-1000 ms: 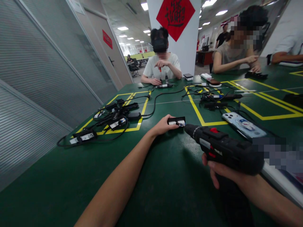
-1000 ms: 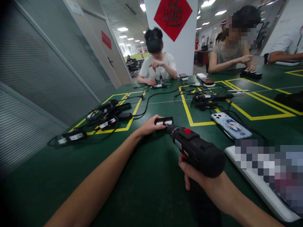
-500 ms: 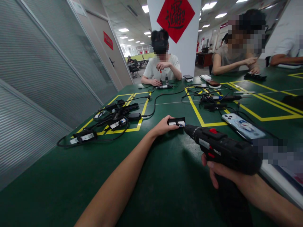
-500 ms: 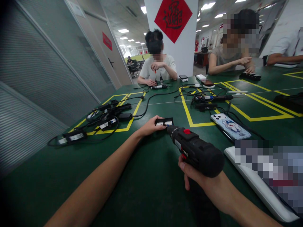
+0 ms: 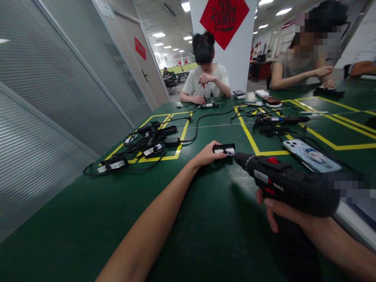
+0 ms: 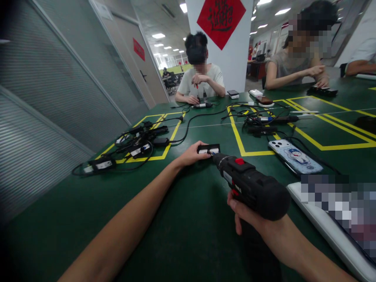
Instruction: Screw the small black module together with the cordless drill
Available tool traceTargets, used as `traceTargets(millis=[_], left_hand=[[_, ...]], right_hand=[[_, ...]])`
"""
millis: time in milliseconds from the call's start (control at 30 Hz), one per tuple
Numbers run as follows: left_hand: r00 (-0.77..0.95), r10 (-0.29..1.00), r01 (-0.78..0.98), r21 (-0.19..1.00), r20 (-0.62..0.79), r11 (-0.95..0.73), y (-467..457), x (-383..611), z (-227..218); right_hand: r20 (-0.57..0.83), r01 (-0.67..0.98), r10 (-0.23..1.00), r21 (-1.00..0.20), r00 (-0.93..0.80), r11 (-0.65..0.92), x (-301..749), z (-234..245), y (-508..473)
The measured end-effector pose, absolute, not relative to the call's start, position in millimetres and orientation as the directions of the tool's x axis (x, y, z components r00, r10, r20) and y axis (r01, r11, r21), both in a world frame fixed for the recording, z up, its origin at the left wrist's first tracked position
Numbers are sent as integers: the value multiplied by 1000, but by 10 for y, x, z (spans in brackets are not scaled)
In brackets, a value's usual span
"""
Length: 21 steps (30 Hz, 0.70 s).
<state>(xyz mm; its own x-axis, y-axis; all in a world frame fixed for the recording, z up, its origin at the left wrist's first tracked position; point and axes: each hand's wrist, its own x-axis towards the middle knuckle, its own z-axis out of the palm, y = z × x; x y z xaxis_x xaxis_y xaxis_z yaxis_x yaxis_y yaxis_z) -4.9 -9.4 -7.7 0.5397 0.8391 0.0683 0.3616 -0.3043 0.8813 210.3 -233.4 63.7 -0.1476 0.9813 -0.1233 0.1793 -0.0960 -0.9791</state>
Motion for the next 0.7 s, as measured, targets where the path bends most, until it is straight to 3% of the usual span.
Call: traceTargets(millis=[233, 500, 700], left_hand=[[541, 839, 341, 897, 58, -281, -125, -36, -53], [549, 833, 317, 906, 66, -281, -112, -46, -75], [549, 832, 321, 901, 75, -293, -117, -47, -71]], right_hand=[[-79, 244, 983, -969, -163, -37, 2130, 632, -2327], [-91, 200, 987, -978, -133, -63, 2120, 596, -2323], [-144, 327, 977, -941, -156, -86, 2133, 665, -2350]])
